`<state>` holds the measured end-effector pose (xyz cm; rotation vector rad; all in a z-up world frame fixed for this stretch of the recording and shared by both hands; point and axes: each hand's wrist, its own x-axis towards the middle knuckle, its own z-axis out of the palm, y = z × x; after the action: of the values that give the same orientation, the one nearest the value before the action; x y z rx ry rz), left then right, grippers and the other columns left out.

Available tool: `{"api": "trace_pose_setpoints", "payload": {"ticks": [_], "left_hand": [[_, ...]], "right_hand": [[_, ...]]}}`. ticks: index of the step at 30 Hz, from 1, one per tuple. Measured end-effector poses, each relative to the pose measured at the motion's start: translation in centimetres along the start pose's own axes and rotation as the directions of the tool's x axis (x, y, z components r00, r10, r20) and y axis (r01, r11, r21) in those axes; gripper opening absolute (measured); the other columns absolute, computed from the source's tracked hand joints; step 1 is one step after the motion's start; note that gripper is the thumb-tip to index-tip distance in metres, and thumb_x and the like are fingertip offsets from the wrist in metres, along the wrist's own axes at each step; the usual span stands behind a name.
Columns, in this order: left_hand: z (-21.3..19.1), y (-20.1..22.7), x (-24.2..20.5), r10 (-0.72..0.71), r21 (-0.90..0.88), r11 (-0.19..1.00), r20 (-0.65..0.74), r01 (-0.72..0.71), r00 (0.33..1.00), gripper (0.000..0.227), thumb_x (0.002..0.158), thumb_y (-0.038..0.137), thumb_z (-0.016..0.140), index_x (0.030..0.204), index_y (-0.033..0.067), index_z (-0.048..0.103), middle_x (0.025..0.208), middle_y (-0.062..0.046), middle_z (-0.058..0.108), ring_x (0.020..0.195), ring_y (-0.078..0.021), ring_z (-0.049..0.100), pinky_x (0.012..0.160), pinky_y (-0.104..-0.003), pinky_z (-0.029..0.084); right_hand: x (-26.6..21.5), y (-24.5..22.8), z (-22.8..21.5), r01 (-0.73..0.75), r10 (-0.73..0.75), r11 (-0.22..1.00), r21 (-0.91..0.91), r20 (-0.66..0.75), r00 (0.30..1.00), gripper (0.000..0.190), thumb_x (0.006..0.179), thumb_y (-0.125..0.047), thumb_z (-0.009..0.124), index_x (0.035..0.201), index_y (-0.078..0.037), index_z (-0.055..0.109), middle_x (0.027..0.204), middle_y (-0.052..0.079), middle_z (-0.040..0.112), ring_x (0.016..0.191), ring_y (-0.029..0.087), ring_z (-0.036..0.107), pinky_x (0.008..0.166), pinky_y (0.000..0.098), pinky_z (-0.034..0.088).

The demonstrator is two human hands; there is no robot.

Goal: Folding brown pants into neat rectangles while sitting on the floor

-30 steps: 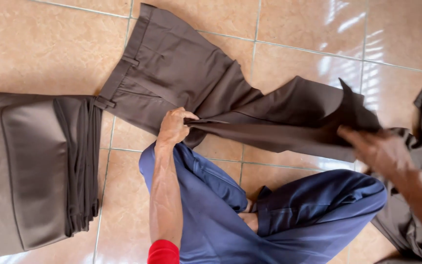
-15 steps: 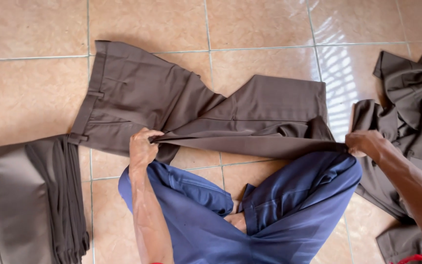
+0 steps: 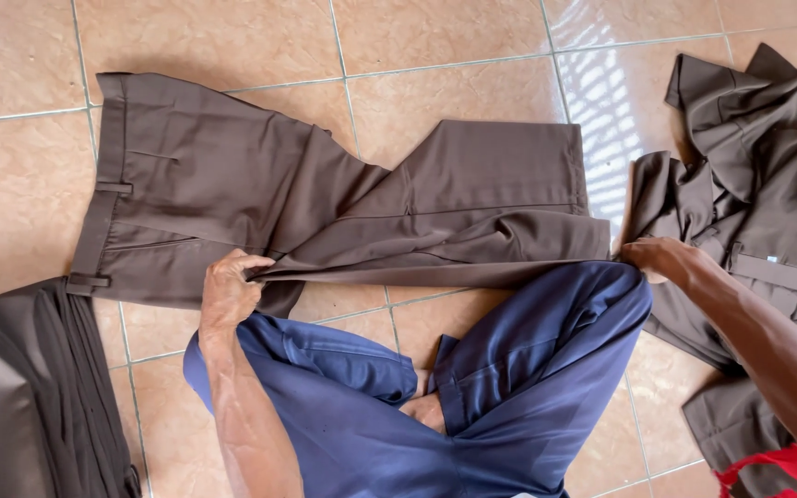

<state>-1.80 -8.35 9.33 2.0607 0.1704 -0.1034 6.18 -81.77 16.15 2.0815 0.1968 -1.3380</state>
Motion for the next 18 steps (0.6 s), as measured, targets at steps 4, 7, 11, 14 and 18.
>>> {"api": "trace_pose_setpoints", "payload": {"ticks": [4, 7, 11, 14, 18], "left_hand": [[0.2, -0.5, 0.2, 0.009, 0.006, 1.0, 0.012, -0.009, 1.0, 0.053, 0.059, -0.019, 0.055, 0.099, 0.0051, 0.081, 0.076, -0.002, 0.056, 0.058, -0.0164, 0.045, 0.059, -0.03, 0.042], [0.8, -2.0, 0.7, -0.017, 0.072, 0.997, 0.046, 0.014, 0.999, 0.05, 0.063, -0.015, 0.061, 0.097, 0.0143, 0.082, 0.079, -0.003, 0.064, 0.065, -0.0195, 0.054, 0.062, -0.032, 0.047], [0.5, -1.7, 0.7, -0.067, 0.135, 0.989, 0.051, 0.059, 0.996, 0.052, 0.065, -0.015, 0.063, 0.095, 0.0218, 0.084, 0.081, -0.006, 0.067, 0.071, -0.0234, 0.059, 0.066, -0.035, 0.05], [0.6, -1.7, 1.0, -0.079, 0.122, 0.99, 0.045, 0.073, 0.996, 0.052, 0.064, -0.016, 0.065, 0.095, 0.0218, 0.083, 0.081, -0.004, 0.067, 0.073, -0.0212, 0.059, 0.068, -0.035, 0.051], [0.5, -2.3, 1.0, -0.092, 0.112, 0.99, 0.055, 0.085, 0.994, 0.054, 0.065, -0.015, 0.062, 0.097, 0.0226, 0.083, 0.082, -0.003, 0.066, 0.076, -0.0204, 0.061, 0.069, -0.033, 0.051]], "right_hand": [[8.5, 3.2, 3.8, -0.053, -0.098, 0.691, 0.721, 0.166, 0.981, 0.056, 0.099, -0.004, 0.051, 0.15, -0.024, 0.042, 0.147, 0.018, 0.059, 0.083, 0.01, 0.054, 0.071, 0.0208, 0.048], [0.9, -2.6, -3.4, 0.292, -0.145, 0.482, 0.826, -0.253, 0.957, 0.076, 0.093, -0.001, 0.055, 0.16, -0.028, 0.031, 0.153, 0.028, 0.049, 0.092, 0.031, 0.04, 0.077, 0.0413, 0.037], [2.4, -7.6, -5.9, 0.58, -0.207, 0.724, 0.374, -0.684, 0.7, 0.092, 0.081, -0.036, 0.08, 0.161, -0.024, 0.036, 0.154, 0.022, 0.041, 0.127, 0.052, 0.054, 0.101, 0.0607, 0.053], [1.4, -8.2, -8.8, 0.361, -0.16, 0.895, 0.263, -0.565, 0.809, 0.031, 0.088, -0.058, 0.063, 0.103, -0.034, 0.077, 0.099, 0.001, 0.076, 0.104, 0.027, 0.073, 0.092, 0.0425, 0.061], [1.9, -9.6, -7.4, 0.532, -0.386, 0.779, 0.33, -0.415, 0.824, 0.017, 0.074, -0.045, 0.074, 0.086, -0.038, 0.083, 0.1, -0.008, 0.08, 0.104, 0.017, 0.075, 0.097, 0.0368, 0.06]]}}
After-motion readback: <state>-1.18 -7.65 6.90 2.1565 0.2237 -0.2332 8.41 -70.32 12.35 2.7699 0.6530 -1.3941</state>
